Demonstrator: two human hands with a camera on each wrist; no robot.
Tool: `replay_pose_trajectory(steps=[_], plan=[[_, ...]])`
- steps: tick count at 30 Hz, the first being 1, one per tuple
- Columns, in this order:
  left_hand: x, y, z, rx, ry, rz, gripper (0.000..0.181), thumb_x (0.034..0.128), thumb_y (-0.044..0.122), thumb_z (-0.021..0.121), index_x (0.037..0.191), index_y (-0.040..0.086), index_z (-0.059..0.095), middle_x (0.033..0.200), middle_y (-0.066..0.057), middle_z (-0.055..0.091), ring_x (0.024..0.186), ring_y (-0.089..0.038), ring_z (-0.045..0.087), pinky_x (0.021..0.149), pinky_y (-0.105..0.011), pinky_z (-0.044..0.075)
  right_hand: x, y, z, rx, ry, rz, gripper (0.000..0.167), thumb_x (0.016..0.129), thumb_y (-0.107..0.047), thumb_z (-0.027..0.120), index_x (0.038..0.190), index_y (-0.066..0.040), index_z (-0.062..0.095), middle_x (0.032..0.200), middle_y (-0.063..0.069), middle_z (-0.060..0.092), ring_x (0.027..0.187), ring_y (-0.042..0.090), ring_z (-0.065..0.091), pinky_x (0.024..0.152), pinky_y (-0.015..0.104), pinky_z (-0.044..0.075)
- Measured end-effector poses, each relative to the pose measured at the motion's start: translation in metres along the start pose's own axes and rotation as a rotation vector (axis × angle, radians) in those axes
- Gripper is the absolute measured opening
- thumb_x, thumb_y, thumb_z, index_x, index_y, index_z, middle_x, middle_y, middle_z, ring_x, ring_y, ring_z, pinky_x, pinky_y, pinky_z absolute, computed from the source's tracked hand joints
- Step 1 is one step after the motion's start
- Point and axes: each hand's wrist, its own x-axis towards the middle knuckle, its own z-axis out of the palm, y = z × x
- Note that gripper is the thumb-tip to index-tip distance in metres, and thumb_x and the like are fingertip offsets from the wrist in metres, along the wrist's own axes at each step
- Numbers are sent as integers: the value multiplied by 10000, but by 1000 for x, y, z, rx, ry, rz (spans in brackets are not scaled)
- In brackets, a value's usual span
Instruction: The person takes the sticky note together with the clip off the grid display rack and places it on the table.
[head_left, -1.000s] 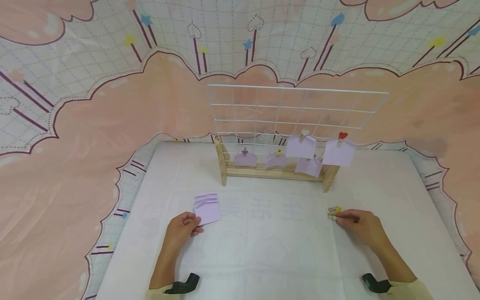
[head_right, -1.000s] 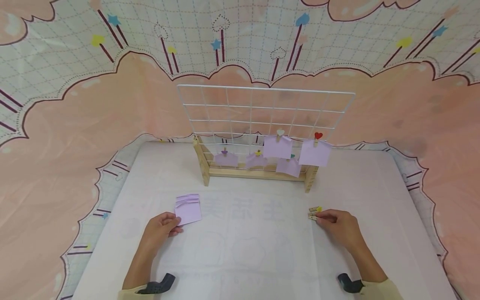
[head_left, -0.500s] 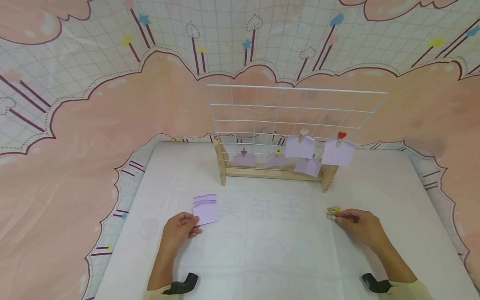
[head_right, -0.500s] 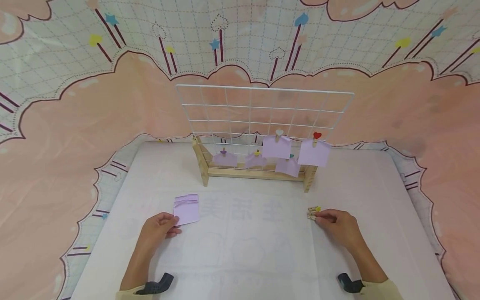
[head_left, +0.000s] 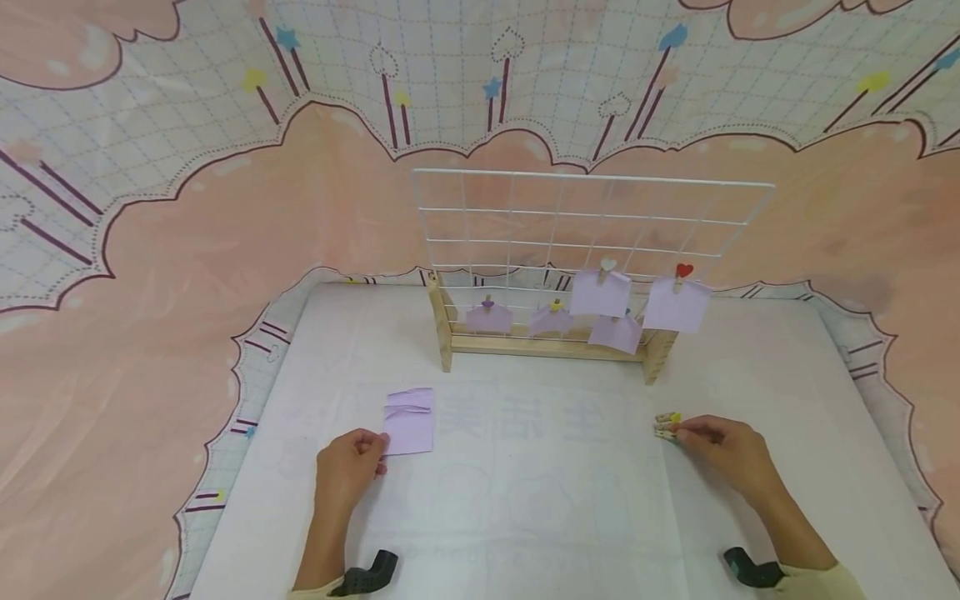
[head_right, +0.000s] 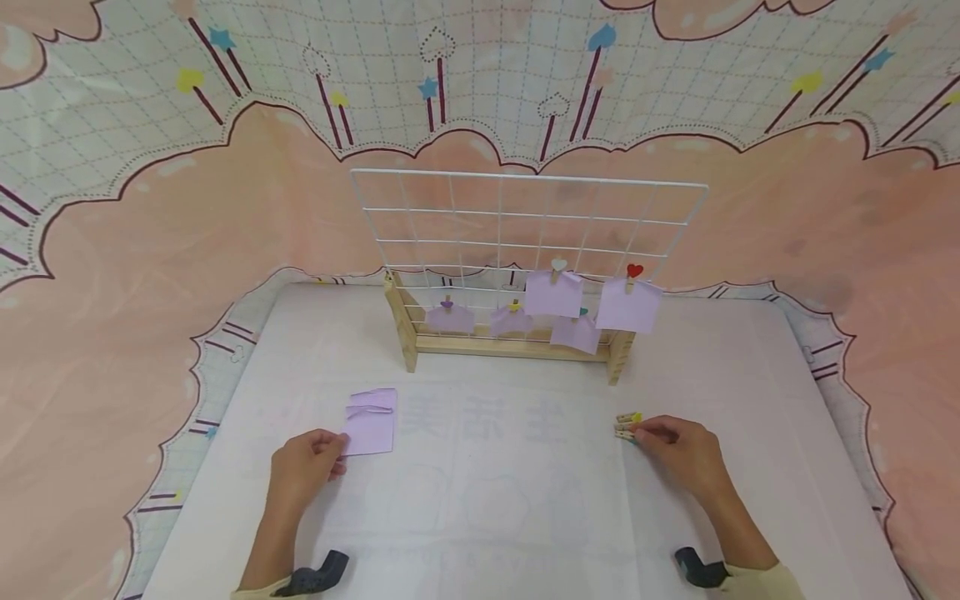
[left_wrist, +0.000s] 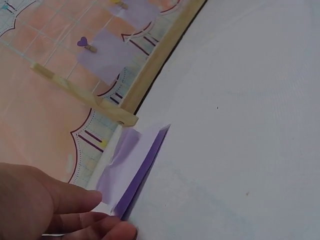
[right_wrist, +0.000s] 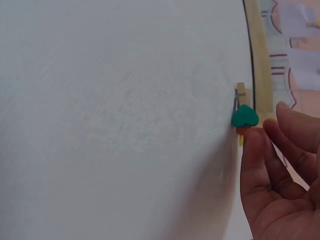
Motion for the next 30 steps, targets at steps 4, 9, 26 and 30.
replay_pose_trajectory(steps=[4,9,26,30], plan=[[-4,6,-3,107,69,52,257,993,264,630,953,27,722,670,-19,677,589,-140,601,545,-286,423,1,-5,-1,10,23,-34,305,952,-402,722,1074,-130,781,1026,57,774,863,59,607,714,244,482],[-6,17,-4,79,93,107,248,990,255,644,919,31,726,657,-20,665,576,-127,612,532,-280,420,6,-16,-4,26,78,-107,266,962,-379,714,1071,-146,782,1014,47,782,857,-27,606,714,232,502],[6,118,18,-197,-89,321,178,978,248,693,992,76,738,797,-44,730,748,-220,739,624,-293,537,41,-89,-9,216,132,-304,301,981,-259,703,1201,-53,710,949,93,759,734,116,706,659,178,573],[8,143,26,-298,-188,377,186,987,232,685,1067,69,721,884,-95,746,806,-256,752,689,-293,597,44,-107,-15,246,177,-320,301,985,-250,698,1207,-47,717,952,89,745,708,109,666,620,168,550]])
